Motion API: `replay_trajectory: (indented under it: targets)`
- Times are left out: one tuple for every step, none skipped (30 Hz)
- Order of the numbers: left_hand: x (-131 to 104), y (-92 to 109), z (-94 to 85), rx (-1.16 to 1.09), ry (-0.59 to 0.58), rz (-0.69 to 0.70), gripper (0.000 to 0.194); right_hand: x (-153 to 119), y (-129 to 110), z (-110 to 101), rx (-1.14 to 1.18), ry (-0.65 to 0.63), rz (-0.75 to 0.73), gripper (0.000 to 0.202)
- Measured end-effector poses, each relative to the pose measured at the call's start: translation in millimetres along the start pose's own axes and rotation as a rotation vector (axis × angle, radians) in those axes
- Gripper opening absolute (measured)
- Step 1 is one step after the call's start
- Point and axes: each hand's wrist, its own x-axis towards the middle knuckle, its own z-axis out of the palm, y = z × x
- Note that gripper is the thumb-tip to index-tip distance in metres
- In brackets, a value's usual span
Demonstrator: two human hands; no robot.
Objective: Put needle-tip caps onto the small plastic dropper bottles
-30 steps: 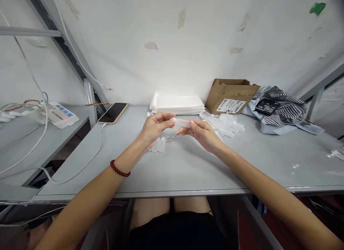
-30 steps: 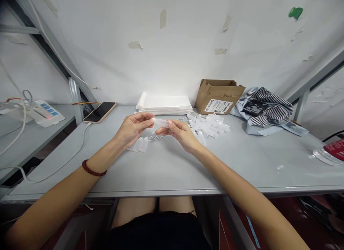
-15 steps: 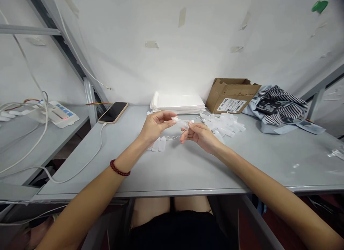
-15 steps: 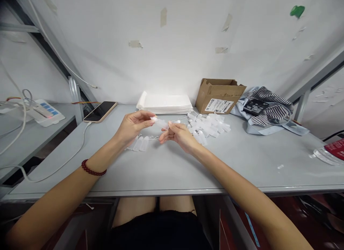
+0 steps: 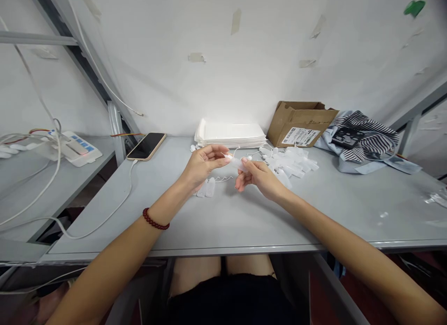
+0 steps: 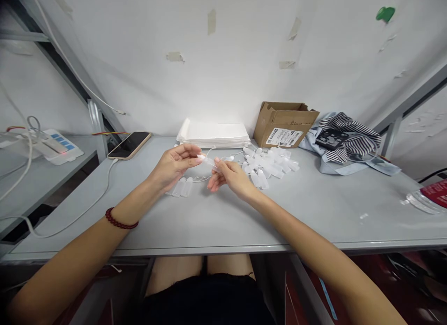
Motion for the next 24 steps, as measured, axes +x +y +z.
replay_trajectory:
  targets:
    - [-0.2,0.5,0.4,0.002,-0.010,0.007,0.028,0.3,-1.0,-0.9,0.023,-0.025,0.031,0.047]
    - [-0.4,1.1,0.9,0.007,-0.020,0.015,0.027,0.6,-1.7,-1.9,0.046,-0.050,0.060,0.047]
    - [-0.5,1.6,1.4,0.013,-0.028,0.025,0.027,0.8,-2.2,-2.8,0.067,-0.074,0.087,0.047]
    - [-0.6,2.3,2.0,0.021,-0.034,0.037,0.026,1.0,-2.4,-3.7,0.086,-0.092,0.108,0.047]
    - [-0.7,3.0,2.6,0.029,-0.040,0.049,0.026,1.2,-2.3,-4.5,0.104,-0.106,0.124,0.046]
    - [-0.8,3.9,3.1,0.038,-0.045,0.061,0.025,1.3,-2.1,-5.1,0.119,-0.114,0.135,0.046]
    - [-1.0,4.8,3.6,0.047,-0.050,0.073,0.024,1.4,-1.8,-5.6,0.131,-0.118,0.140,0.045]
    - [-1.2,5.8,3.9,0.057,-0.054,0.083,0.023,1.4,-1.4,-5.9,0.141,-0.119,0.140,0.045]
    - [-1.4,6.7,4.2,0.068,-0.056,0.092,0.022,1.4,-1.1,-6.0,0.148,-0.119,0.136,0.045]
    - [-1.7,7.4,4.5,0.079,-0.056,0.100,0.021,1.4,-0.9,-5.9,0.152,-0.117,0.128,0.045]
    - [-2.0,8.0,4.7,0.091,-0.055,0.106,0.021,1.4,-0.8,-5.7,0.154,-0.115,0.116,0.044]
    - [-2.3,8.2,5.0,0.103,-0.051,0.111,0.021,1.3,-0.7,-5.4,0.155,-0.111,0.101,0.043]
    - [-2.5,8.1,5.4,0.114,-0.046,0.116,0.021,1.2,-0.8,-4.9,0.155,-0.107,0.085,0.043]
    - [-2.7,7.7,5.8,0.125,-0.041,0.119,0.021,1.1,-1.1,-4.3,0.153,-0.104,0.068,0.042]
    - [-2.9,6.9,6.3,0.135,-0.039,0.120,0.021,0.9,-1.5,-3.6,0.150,-0.102,0.053,0.041]
    - [-3.0,6.0,6.9,0.144,-0.042,0.117,0.021,0.6,-2.0,-2.8,0.146,-0.101,0.039,0.041]
    - [-3.0,5.1,7.4,0.152,-0.049,0.111,0.021,0.3,-2.6,-1.9,0.143,-0.102,0.027,0.040]
    - [-3.1,4.3,7.9,0.159,-0.059,0.103,0.021,0.0,-3.2,-1.1,0.139,-0.103,0.016,0.039]
    - [-3.1,3.7,8.2,0.166,-0.070,0.095,0.022,-0.5,-3.8,-0.3,0.137,-0.104,0.006,0.038]
    - [-3.2,3.5,8.3,0.172,-0.082,0.086,0.022,-0.9,-4.2,0.3,0.135,-0.103,-0.004,0.037]
    - [-3.2,3.6,8.1,0.177,-0.092,0.077,0.022,-1.4,-4.5,0.7,0.133,-0.103,-0.013,0.035]
    - [-3.3,4.0,7.7,0.183,-0.101,0.067,0.022,-1.9,-4.7,0.9,0.132,-0.103,-0.020,0.034]
    - [-3.4,4.6,7.1,0.189,-0.111,0.056,0.022,-2.3,-4.7,0.9,0.129,-0.105,-0.027,0.032]
    - [-3.4,5.3,6.5,0.195,-0.119,0.045,0.022,-2.7,-4.6,0.8,0.127,-0.107,-0.031,0.029]
